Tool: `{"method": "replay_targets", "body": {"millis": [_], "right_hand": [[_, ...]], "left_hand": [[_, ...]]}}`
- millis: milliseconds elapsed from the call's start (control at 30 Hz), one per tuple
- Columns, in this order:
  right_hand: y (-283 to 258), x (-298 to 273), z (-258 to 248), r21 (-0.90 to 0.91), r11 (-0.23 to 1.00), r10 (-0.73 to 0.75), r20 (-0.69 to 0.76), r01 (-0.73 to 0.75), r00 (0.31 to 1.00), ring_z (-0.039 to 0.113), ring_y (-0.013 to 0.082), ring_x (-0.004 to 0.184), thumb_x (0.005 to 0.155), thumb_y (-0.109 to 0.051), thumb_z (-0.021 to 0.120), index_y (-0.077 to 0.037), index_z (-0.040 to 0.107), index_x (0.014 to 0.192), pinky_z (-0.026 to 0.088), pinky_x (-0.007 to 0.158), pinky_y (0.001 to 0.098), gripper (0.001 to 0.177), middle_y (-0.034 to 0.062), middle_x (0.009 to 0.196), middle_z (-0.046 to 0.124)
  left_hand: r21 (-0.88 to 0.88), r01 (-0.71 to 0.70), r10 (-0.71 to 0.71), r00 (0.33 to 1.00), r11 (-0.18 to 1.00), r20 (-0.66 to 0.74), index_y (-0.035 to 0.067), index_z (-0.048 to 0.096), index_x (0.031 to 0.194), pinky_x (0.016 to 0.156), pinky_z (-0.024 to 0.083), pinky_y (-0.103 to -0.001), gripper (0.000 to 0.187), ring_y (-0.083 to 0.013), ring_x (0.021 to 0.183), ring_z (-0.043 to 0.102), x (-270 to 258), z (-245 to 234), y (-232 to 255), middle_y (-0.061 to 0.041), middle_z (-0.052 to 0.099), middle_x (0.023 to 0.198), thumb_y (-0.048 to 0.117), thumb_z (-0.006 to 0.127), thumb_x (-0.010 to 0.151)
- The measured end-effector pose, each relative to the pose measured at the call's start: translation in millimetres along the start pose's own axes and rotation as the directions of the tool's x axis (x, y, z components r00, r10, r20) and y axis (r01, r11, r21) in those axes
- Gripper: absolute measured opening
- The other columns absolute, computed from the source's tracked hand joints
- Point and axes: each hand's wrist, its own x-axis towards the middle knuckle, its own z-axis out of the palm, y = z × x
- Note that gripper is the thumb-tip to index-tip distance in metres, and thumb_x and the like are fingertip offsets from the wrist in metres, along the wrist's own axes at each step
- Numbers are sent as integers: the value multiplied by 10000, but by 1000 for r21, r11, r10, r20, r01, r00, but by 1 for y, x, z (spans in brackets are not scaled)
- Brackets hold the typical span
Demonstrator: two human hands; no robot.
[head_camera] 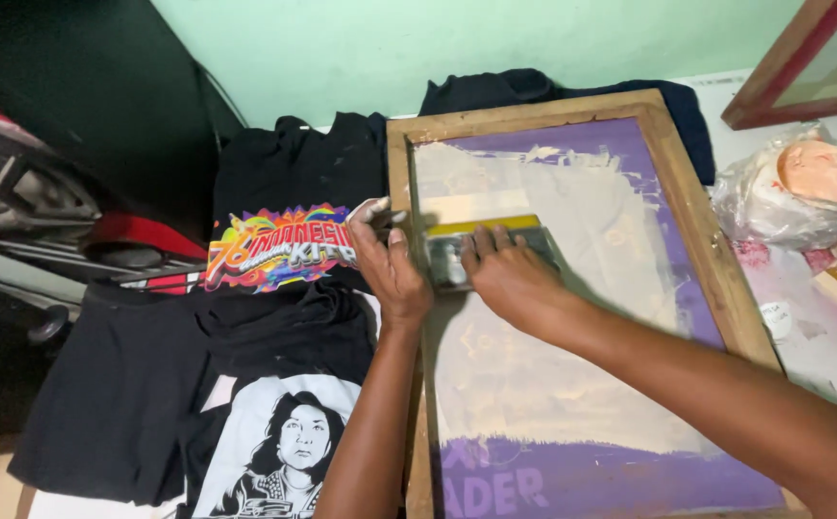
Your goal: The person uses a squeegee to spread white ink across a screen printing frame placed over a black t-shirt. They repeatedly pull the ink from the top to the bottom of the frame to ensure even coverage of the design.
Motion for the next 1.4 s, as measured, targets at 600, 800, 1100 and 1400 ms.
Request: {"method": "replay_targets", "body": {"millis": [600,800,1100,1400], "right_hand": [[99,70,-72,203,963,128,228,-176,965,744,493,917,863,-263,725,-9,771,1045,589,811,606,316,250,926,762],[79,94,-64,202,972,103,78,-117,992,742,498,907,854,-221,676,-23,667,1280,564,804,625,470,251,973,751],[84,108,21,174,980,91,60,-100,994,755,420,786,805,-268,767,-126,750,1144,602,708,546,368,162,820,741],[38,45,-27,222,972,36,169,-74,985,757,398,747,892,-278,639,-119,732,1041,614,682,544,237,160,802,751]], "left_hand": [[14,21,-22,998,1000,58,3,542,1243,997,445,-444,321,-392,1013,560,1,-5,-4,-188,531,1120,117,485,949],[13,54,-55,996,998,69,14,540,1235,1000,440,-427,317,-376,1017,559,2,-3,-4,-167,527,1114,136,479,950],[0,72,-72,995,997,64,5,544,1215,985,441,-435,316,-378,982,548,5,-3,4,-166,511,1065,109,489,921],[-74,74,-67,993,995,92,-4,526,1244,1015,432,-427,328,-359,1031,547,2,-4,4,-189,517,1131,139,471,954]]}}
